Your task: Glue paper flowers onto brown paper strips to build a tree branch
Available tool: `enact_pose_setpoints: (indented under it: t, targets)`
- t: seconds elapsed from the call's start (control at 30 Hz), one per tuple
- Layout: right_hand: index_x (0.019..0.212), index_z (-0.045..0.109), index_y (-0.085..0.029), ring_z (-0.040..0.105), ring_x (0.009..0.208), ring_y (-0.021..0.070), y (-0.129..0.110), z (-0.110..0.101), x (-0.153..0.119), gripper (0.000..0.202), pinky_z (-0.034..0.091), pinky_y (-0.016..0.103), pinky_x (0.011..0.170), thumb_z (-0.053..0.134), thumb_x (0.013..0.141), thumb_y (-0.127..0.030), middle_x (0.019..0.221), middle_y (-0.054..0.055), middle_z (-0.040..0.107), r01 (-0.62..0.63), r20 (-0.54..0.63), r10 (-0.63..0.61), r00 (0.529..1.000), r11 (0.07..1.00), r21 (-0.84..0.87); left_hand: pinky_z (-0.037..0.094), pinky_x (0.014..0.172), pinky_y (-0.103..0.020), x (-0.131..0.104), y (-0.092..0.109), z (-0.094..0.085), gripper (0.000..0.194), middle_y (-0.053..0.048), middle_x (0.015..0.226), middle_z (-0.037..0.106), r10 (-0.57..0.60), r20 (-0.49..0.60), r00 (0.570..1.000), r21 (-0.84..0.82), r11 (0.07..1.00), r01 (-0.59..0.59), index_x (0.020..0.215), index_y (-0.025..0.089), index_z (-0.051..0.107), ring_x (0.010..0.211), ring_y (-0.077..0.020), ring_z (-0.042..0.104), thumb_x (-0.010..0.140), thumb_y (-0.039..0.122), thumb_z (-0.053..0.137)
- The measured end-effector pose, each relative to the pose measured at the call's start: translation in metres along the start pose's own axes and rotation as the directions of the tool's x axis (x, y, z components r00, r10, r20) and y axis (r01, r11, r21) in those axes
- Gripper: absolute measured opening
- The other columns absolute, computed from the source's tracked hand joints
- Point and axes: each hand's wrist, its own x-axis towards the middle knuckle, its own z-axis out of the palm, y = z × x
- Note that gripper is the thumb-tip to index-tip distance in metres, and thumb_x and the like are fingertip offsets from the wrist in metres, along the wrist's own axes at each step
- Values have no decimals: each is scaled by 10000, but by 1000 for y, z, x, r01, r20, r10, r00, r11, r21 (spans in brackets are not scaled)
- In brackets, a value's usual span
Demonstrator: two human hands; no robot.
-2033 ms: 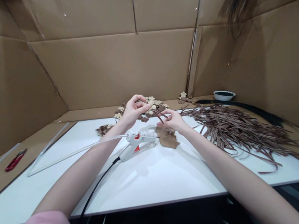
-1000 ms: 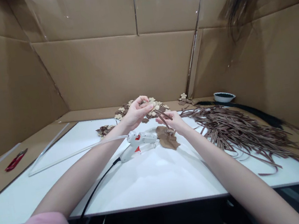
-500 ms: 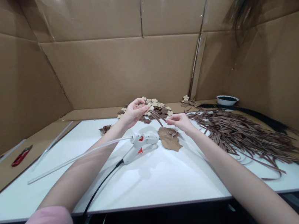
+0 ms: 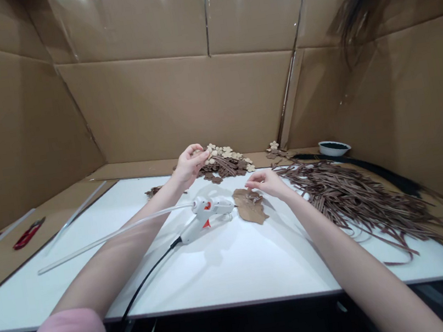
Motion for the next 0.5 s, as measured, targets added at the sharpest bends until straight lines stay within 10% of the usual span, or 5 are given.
enact_pose_setpoints:
  t: [0.2, 0.5]
  targets:
    - [947, 765, -206, 641, 1003, 253, -19, -7, -6, 295, 508, 321, 784, 683, 674, -282, 1118, 78, 723, 54, 125, -70, 990, 990, 128, 505, 718, -175, 0, -2, 2, 470, 21, 792, 704, 16, 1, 1000, 28, 999, -16, 869, 169, 522, 754, -74, 675, 574, 221, 885]
    - [744, 734, -162, 624, 779, 199, -46, 12, -12, 326, 469, 301, 708, 730, 707, -485, 813, 59, 707, 85, 48, -101, 994, 961, 262, 492, 641, -175, -5, -5, 9, 450, 12, 757, 700, 24, 42, 999, 62, 998, -26, 857, 166, 545, 694, -79, 661, 574, 225, 889]
